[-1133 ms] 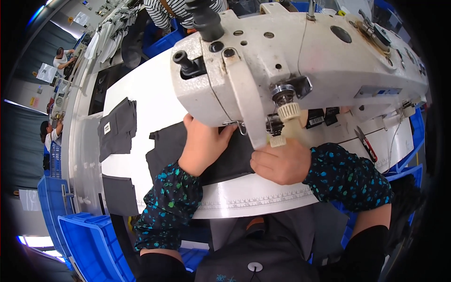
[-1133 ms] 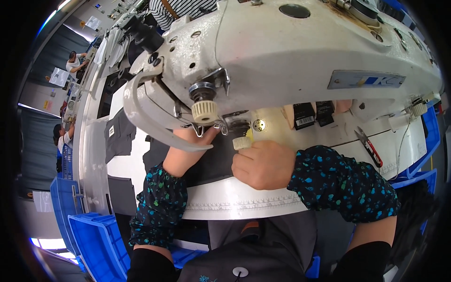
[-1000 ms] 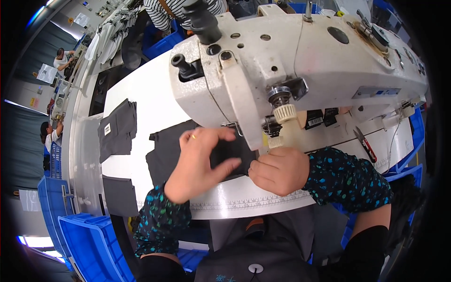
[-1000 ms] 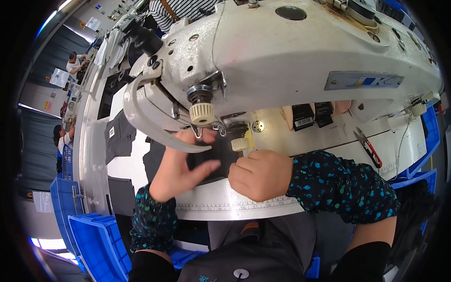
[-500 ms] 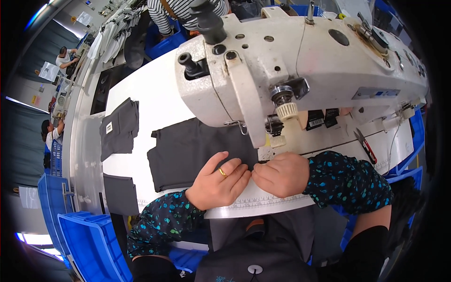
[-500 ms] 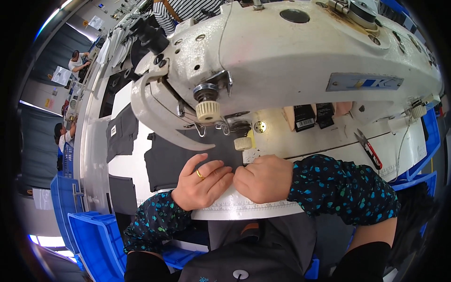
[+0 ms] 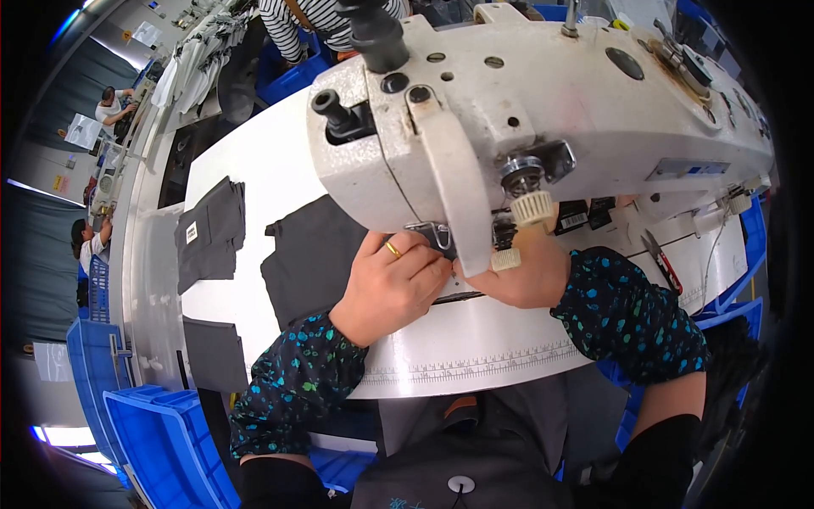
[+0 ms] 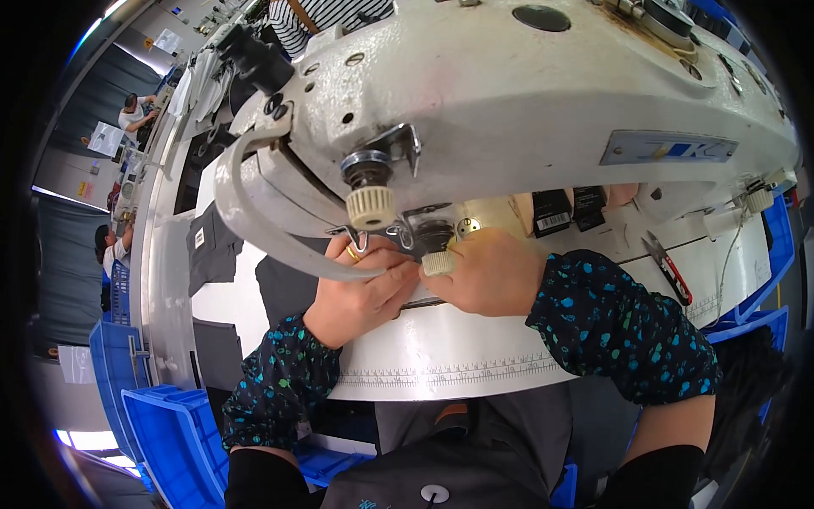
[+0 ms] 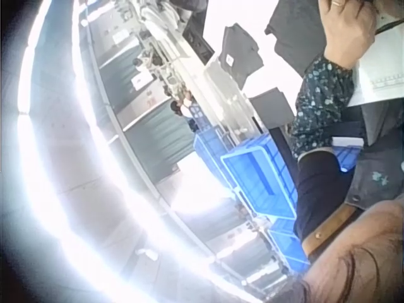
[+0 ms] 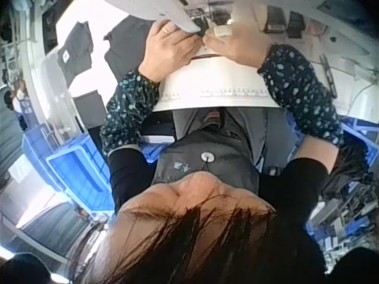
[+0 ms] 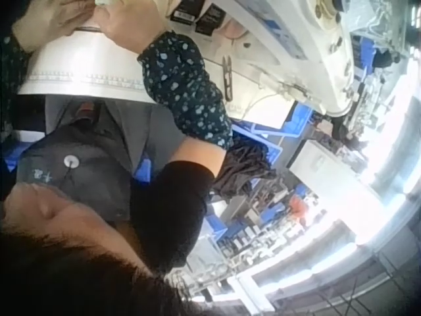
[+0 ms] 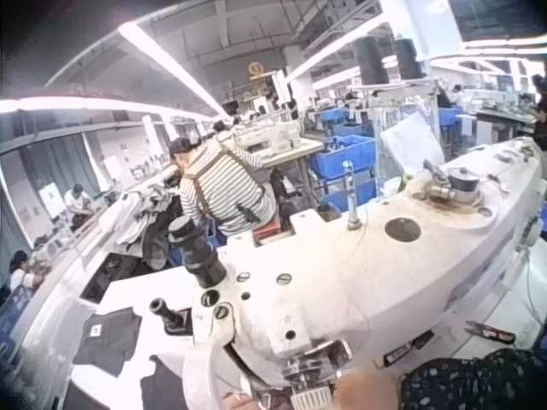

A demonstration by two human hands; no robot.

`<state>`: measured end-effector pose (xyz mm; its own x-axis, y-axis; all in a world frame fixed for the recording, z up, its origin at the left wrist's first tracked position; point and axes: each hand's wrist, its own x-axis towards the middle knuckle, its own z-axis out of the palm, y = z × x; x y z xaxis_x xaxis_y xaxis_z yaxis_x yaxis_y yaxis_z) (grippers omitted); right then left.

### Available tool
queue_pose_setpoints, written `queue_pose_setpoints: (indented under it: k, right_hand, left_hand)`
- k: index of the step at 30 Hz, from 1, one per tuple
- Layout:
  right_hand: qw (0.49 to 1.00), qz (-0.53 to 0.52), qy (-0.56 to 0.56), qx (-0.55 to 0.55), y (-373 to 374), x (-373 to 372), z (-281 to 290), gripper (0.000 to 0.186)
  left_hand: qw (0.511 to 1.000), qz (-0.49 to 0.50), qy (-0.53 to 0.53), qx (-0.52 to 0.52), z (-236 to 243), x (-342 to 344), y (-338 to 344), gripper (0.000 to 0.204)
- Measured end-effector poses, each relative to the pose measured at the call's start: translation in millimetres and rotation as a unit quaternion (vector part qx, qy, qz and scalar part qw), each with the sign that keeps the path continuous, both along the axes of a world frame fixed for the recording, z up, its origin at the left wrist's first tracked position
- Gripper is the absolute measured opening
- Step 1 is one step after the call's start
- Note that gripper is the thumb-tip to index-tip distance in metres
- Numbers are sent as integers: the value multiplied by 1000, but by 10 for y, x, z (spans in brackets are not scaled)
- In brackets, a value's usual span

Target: Sewing pieces of leather together using an industrial sewing machine in a workshop.

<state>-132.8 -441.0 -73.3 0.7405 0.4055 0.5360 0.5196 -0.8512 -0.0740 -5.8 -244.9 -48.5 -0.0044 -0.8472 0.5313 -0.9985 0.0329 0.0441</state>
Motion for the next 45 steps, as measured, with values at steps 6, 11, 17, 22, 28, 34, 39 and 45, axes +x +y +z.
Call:
queue_pose_setpoints:
  k: [6, 11, 17, 22, 28, 34, 39, 45]
  right_hand:
    - [995, -34, -21, 87, -17, 77, -90, 15]
    - [988, -42, 30, 149, -9, 49, -75, 15]
    - [994, -84, 53, 52, 7, -39, 32, 10]
    - [983, -90, 105, 120, -23, -86, 68, 12]
    - [994, -69, 69, 53, -44, -79, 71, 14]
    - [992, -75, 91, 39, -27, -171, 164, 16]
    - [978, -104, 89, 155, -15, -139, 188, 14]
    - [972, -118, 135, 151, -11, -145, 212, 14]
  left_hand:
    - [999, 32, -23, 26, -10, 75, -10, 25]
    - [999, 9, -38, 8, 5, 69, -21, 26]
    - [997, -15, 3, 82, 113, 56, 45, 26]
    - [992, -11, 7, 128, 111, 77, 76, 22]
    - [989, -12, 23, 142, 170, 68, 86, 31]
    - [989, -23, 42, 139, 177, 30, 81, 36]
    - [990, -25, 28, 134, 152, 43, 86, 37]
    - [991, -30, 24, 129, 141, 48, 96, 36]
